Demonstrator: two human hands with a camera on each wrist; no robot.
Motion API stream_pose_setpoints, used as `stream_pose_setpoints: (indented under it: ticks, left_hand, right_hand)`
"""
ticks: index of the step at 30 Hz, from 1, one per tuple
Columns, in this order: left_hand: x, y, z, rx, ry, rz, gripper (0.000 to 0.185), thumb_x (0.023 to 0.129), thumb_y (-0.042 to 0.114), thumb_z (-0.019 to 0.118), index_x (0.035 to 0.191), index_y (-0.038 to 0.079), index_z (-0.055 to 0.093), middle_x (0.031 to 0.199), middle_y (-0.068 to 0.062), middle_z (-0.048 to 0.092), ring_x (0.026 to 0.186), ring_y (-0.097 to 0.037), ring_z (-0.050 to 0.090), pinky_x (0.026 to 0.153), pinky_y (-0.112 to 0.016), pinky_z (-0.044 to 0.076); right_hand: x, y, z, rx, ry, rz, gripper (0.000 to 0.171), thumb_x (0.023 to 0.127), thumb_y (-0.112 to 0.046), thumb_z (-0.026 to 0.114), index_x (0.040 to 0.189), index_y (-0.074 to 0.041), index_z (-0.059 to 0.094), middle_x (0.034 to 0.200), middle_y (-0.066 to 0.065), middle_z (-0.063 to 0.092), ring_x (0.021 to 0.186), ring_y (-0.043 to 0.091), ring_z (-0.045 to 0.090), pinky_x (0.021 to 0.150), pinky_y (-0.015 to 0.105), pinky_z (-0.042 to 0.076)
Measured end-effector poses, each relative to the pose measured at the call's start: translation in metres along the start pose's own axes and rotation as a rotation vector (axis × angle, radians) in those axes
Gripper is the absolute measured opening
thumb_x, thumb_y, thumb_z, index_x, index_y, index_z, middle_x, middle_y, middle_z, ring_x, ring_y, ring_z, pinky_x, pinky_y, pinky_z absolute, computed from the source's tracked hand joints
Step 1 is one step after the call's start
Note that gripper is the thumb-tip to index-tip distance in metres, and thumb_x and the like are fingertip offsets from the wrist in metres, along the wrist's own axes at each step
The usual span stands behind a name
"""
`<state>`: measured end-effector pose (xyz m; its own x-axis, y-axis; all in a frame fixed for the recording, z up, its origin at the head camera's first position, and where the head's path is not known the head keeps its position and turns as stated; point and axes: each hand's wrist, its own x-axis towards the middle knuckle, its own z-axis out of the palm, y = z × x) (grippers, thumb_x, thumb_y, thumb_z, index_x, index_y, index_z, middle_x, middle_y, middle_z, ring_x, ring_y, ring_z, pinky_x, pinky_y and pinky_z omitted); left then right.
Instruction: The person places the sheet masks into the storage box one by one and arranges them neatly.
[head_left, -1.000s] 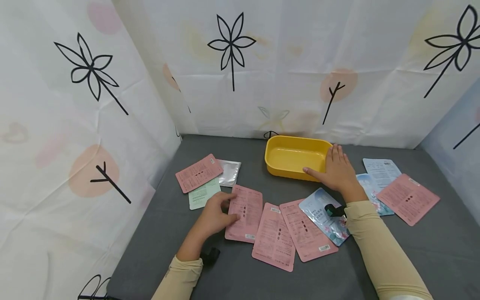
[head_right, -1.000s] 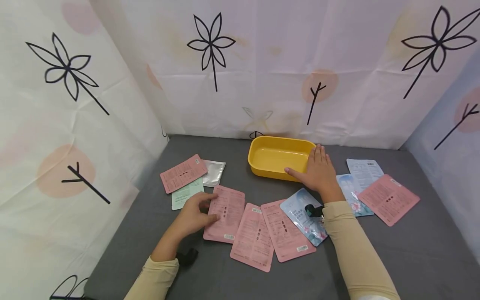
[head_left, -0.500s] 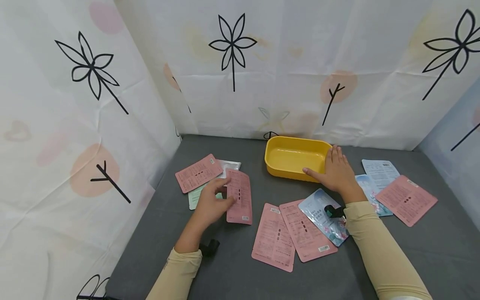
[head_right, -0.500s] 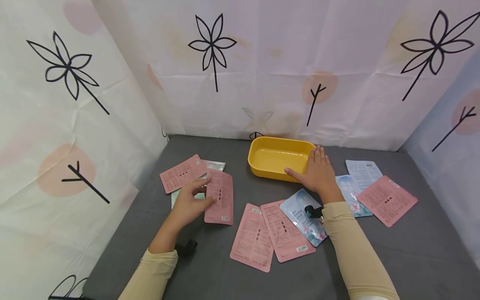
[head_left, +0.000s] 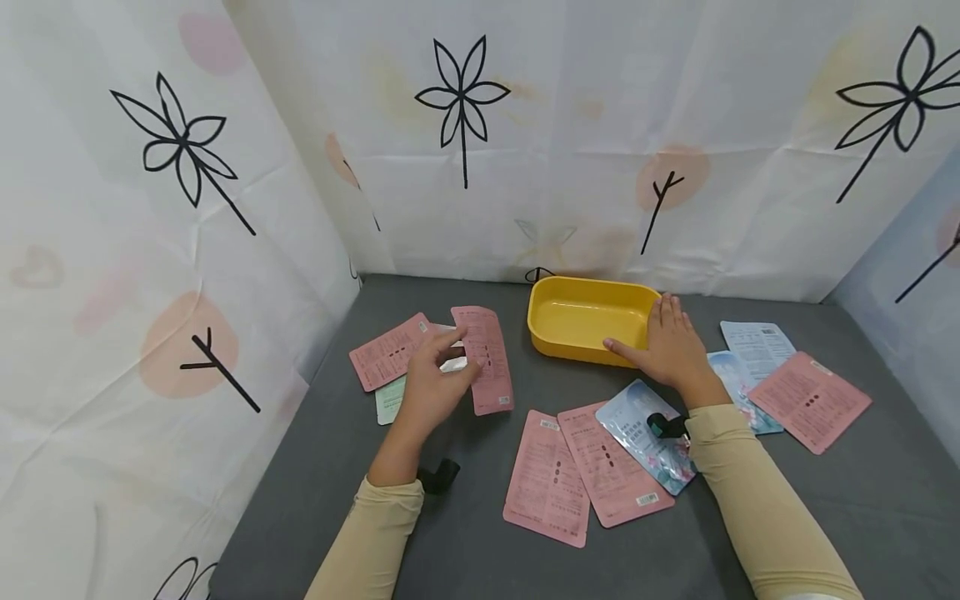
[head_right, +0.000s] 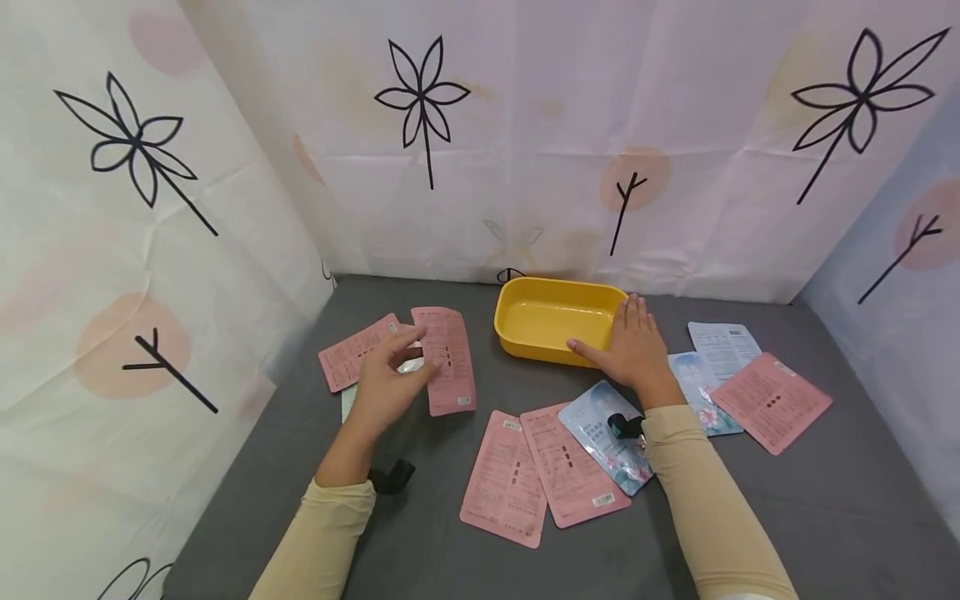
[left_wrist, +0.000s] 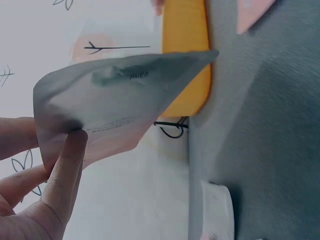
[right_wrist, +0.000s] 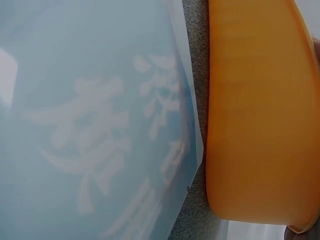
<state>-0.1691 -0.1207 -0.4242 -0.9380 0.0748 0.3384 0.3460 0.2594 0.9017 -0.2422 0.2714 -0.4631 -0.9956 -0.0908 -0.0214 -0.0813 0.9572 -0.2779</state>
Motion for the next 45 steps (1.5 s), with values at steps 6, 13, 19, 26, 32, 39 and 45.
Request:
stream_pose_setpoints:
  ticks: [6,13,19,26,32,39,45]
  left_hand:
    - [0.013,0.005,0.008,-0.052,0.040,0.012,0.054,0.092,-0.003,0.075,0.144,-0.003,0.063,0.133,-0.020,0.062,0.119,-0.038,0.070,0.102,-0.055,0.059]
    - [0.029,0.009,0.024,-0.100,0.115,0.056,0.055,0.092,-0.003,0.075,0.146,-0.003,0.061,0.130,-0.021,0.061,0.115,-0.036,0.070,0.105,-0.055,0.057]
    - [0.044,0.008,0.041,-0.156,0.174,0.067,0.057,0.092,-0.004,0.075,0.147,-0.004,0.059,0.132,-0.021,0.060,0.116,-0.035,0.071,0.103,-0.056,0.058]
    - [0.056,-0.001,0.061,-0.245,0.268,-0.023,0.058,0.094,0.000,0.076,0.149,-0.002,0.058,0.134,-0.020,0.060,0.123,-0.033,0.070,0.099,-0.037,0.061]
    - [0.056,-0.011,0.071,-0.300,0.294,-0.053,0.056,0.095,0.000,0.075,0.148,-0.005,0.057,0.136,-0.021,0.057,0.125,-0.034,0.068,0.099,-0.030,0.060]
    - [0.057,-0.017,0.076,-0.335,0.251,-0.053,0.053,0.096,-0.002,0.073,0.145,-0.009,0.057,0.135,-0.026,0.055,0.128,-0.042,0.067,0.107,-0.046,0.056]
    - [0.056,-0.020,0.080,-0.269,0.121,-0.125,0.050,0.097,0.008,0.075,0.142,-0.006,0.061,0.140,-0.024,0.056,0.128,-0.039,0.068,0.102,-0.041,0.059]
  right_hand:
    - [0.000,-0.001,0.000,-0.005,-0.002,0.000,0.132,0.093,-0.086,0.044,0.162,0.017,-0.002,0.171,0.039,-0.006,0.161,0.055,-0.001,0.131,0.066,0.004]
    - [-0.002,-0.004,-0.003,-0.004,-0.002,0.003,0.132,0.094,-0.086,0.044,0.161,0.018,-0.001,0.171,0.039,-0.005,0.161,0.055,0.000,0.131,0.067,0.005]
    - [-0.001,-0.001,-0.002,-0.001,0.001,0.004,0.132,0.093,-0.087,0.043,0.162,0.017,-0.002,0.171,0.038,-0.007,0.162,0.054,-0.002,0.131,0.066,0.004]
    - [0.002,0.001,0.000,-0.006,-0.002,0.002,0.133,0.093,-0.087,0.043,0.161,0.018,-0.004,0.171,0.039,-0.008,0.161,0.055,-0.003,0.131,0.067,0.003]
    - [0.000,-0.002,0.001,0.000,-0.003,0.007,0.132,0.093,-0.086,0.044,0.161,0.018,-0.001,0.171,0.038,-0.007,0.161,0.055,-0.002,0.131,0.067,0.004]
    - [0.000,-0.001,0.001,-0.014,-0.002,0.009,0.132,0.094,-0.086,0.043,0.161,0.018,-0.003,0.171,0.038,-0.008,0.161,0.055,-0.002,0.131,0.067,0.004]
    - [0.002,-0.001,0.002,-0.015,-0.003,0.013,0.132,0.094,-0.086,0.042,0.161,0.018,-0.002,0.171,0.038,-0.009,0.161,0.055,-0.002,0.131,0.067,0.005]
